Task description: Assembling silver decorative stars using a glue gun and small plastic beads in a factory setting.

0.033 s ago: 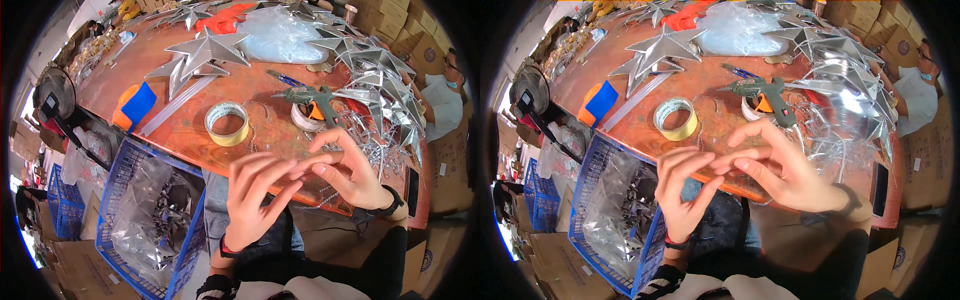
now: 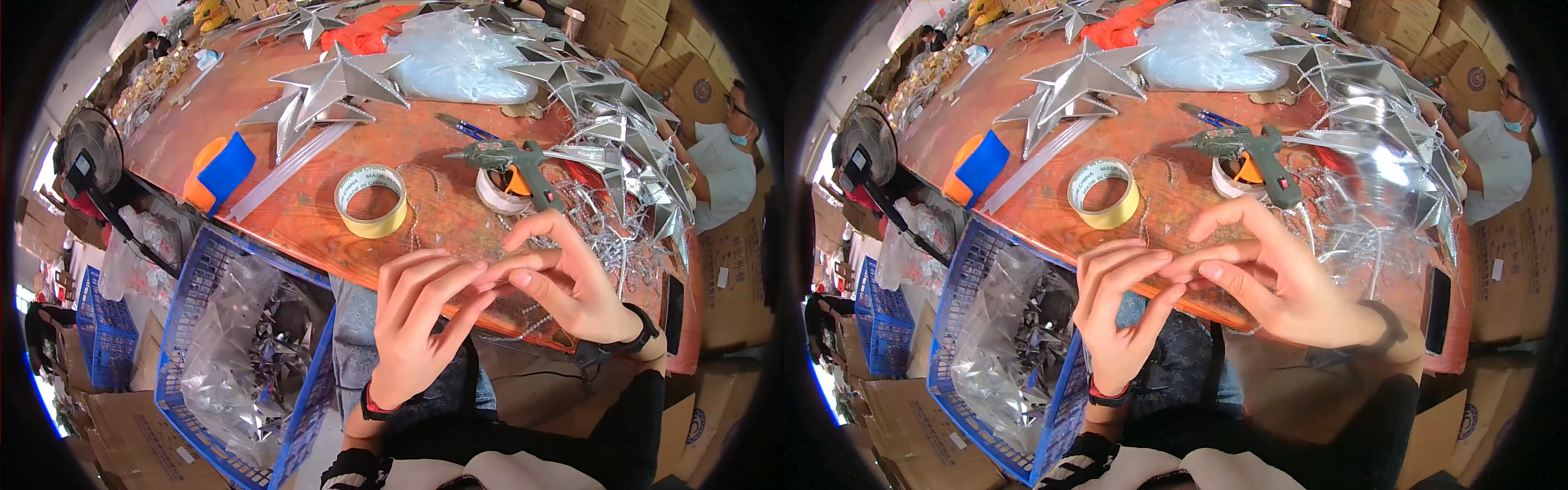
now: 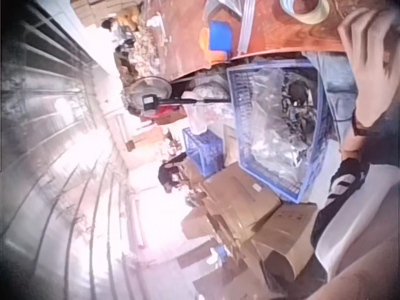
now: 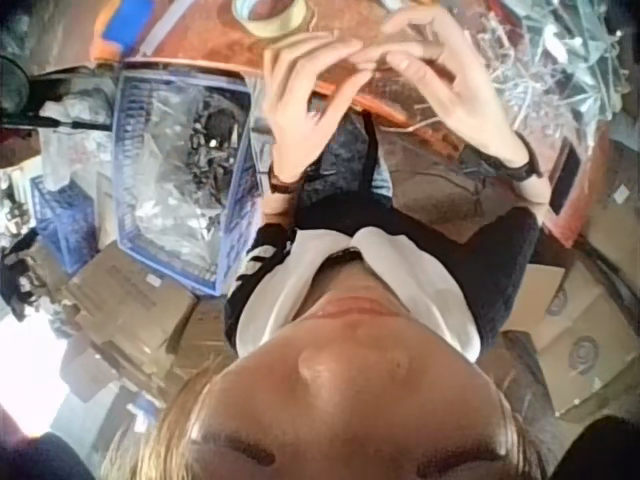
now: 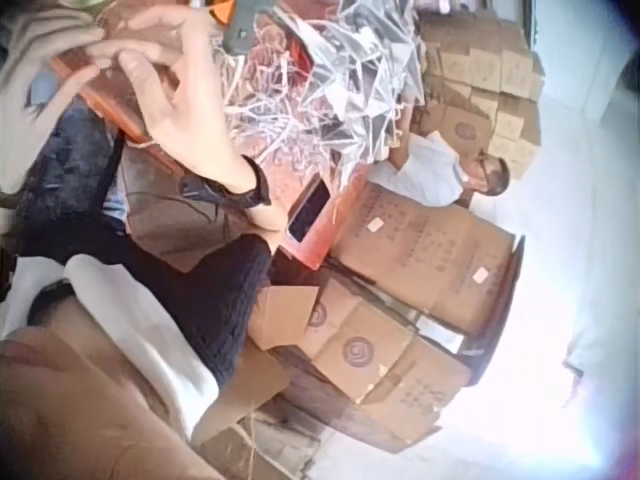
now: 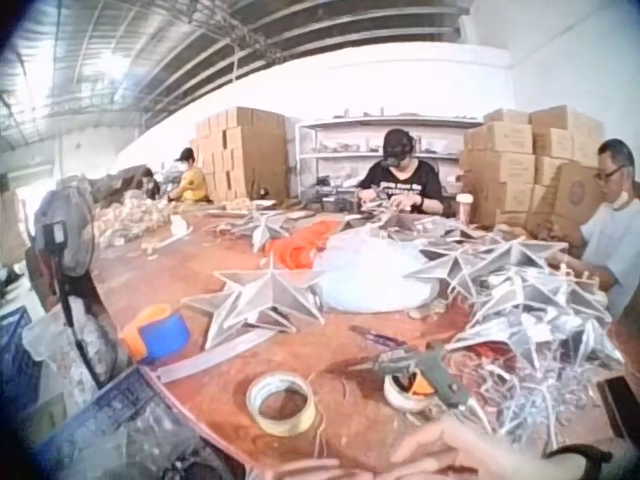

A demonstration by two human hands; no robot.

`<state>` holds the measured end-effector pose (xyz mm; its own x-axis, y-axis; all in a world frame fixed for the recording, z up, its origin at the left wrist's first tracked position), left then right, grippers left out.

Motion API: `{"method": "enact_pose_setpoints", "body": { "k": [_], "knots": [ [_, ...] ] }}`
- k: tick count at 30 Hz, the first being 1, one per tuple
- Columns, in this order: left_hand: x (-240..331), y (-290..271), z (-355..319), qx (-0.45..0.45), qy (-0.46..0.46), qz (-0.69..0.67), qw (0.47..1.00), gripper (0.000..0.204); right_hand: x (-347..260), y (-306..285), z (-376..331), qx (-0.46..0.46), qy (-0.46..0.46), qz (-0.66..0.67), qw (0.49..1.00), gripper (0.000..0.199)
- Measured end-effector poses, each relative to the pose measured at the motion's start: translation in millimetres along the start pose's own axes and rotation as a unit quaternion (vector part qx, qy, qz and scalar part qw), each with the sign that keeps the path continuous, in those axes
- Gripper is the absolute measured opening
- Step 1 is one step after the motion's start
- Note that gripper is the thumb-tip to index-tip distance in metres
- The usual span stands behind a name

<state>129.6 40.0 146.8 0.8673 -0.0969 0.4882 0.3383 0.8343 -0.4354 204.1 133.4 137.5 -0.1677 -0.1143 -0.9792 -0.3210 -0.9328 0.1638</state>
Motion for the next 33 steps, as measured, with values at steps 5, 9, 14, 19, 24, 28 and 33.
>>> {"method": "enact_pose_setpoints", "body": {
  "k": [5,9,14,19,24,28,33],
  "knots": [
    [-8,2,-7,0.036,0.011,-0.036,0.999,0.027,10,1,-1,0.014,0.034,0.012,0.999,0.024],
    [-32,6,-8,0.035,-0.077,-0.123,0.989,0.015,4,-3,-1,0.016,-0.014,-0.045,0.999,0.022],
    [-60,0,-19,0.031,-0.161,-0.202,0.965,0.003,-16,19,-12,-0.095,-0.015,-0.322,0.942,0.013],
    [-69,5,-15,0.015,-0.163,-0.201,0.966,0.008,-77,95,-110,-0.475,-0.219,-0.304,0.796,0.012],
    [-83,2,-19,0.008,-0.199,-0.207,0.958,0.011,-125,19,-73,-0.095,-0.255,-0.295,0.916,0.008],
    [-95,-11,-24,0.027,-0.212,-0.214,0.953,0.012,-134,-92,-31,0.212,-0.151,-0.438,0.860,0.006],
    [-104,-23,-25,0.044,-0.227,-0.204,0.951,0.012,-144,-259,-2,0.332,-0.130,-0.584,0.729,0.013]
  ]
}}
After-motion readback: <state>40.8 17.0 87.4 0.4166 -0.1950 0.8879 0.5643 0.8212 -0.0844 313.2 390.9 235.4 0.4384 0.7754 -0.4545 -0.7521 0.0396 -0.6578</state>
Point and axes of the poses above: each hand's wrist, its own z-axis towards the middle knuckle, its own y-axis out of the palm, x = y × z, the point moved 10 cm from there along z, towards the middle knuckle, and after that the axes turned 13 degrees about z, right-handed, at the moved point
